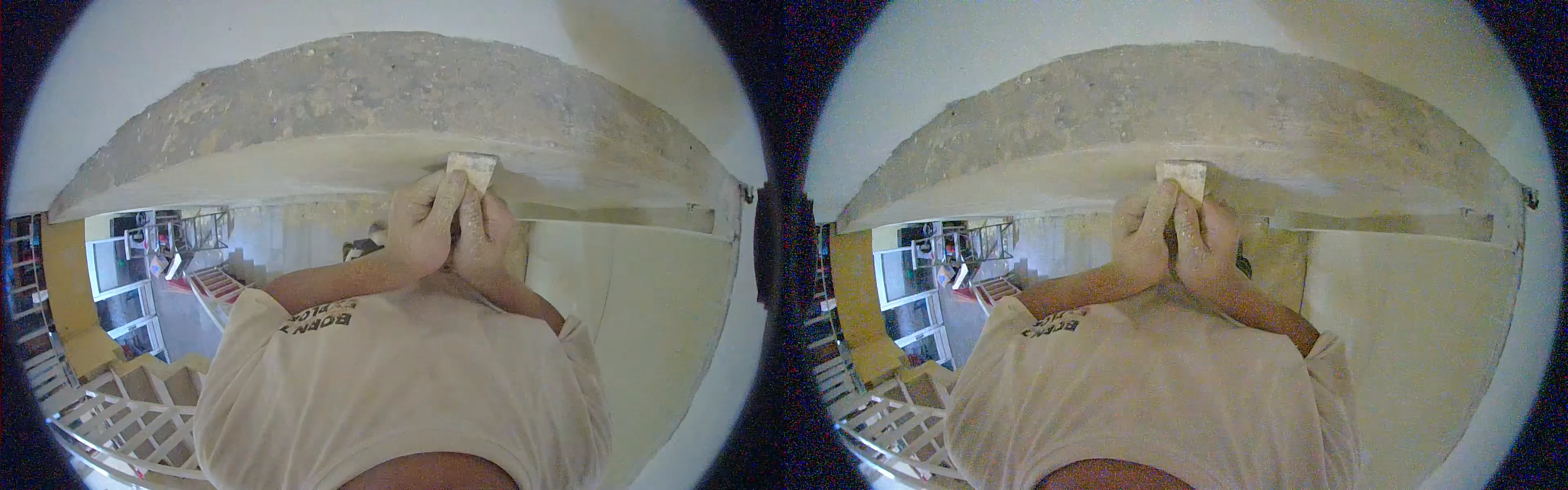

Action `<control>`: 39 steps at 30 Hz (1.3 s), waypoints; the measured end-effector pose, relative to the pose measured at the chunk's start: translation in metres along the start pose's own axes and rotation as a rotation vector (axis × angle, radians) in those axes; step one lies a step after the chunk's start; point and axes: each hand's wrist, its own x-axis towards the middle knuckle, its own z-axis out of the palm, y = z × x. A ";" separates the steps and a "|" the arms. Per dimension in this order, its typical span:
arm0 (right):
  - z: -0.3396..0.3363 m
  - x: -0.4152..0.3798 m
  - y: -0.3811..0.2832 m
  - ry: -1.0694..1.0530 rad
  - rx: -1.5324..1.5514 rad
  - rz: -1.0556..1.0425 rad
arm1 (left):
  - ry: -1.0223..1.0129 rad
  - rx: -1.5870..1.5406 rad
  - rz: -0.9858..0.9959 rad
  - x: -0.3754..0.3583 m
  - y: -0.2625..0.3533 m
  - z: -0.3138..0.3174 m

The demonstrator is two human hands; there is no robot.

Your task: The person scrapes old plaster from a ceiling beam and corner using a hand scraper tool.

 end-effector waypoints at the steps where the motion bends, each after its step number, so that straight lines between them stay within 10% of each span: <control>1: 0.000 0.000 -0.002 -0.005 -0.002 -0.004 | -0.015 -0.002 -0.010 0.000 0.000 0.000; 39: -0.004 0.012 -0.012 -0.031 0.084 -0.125 | -0.029 -0.001 0.073 0.007 0.023 0.004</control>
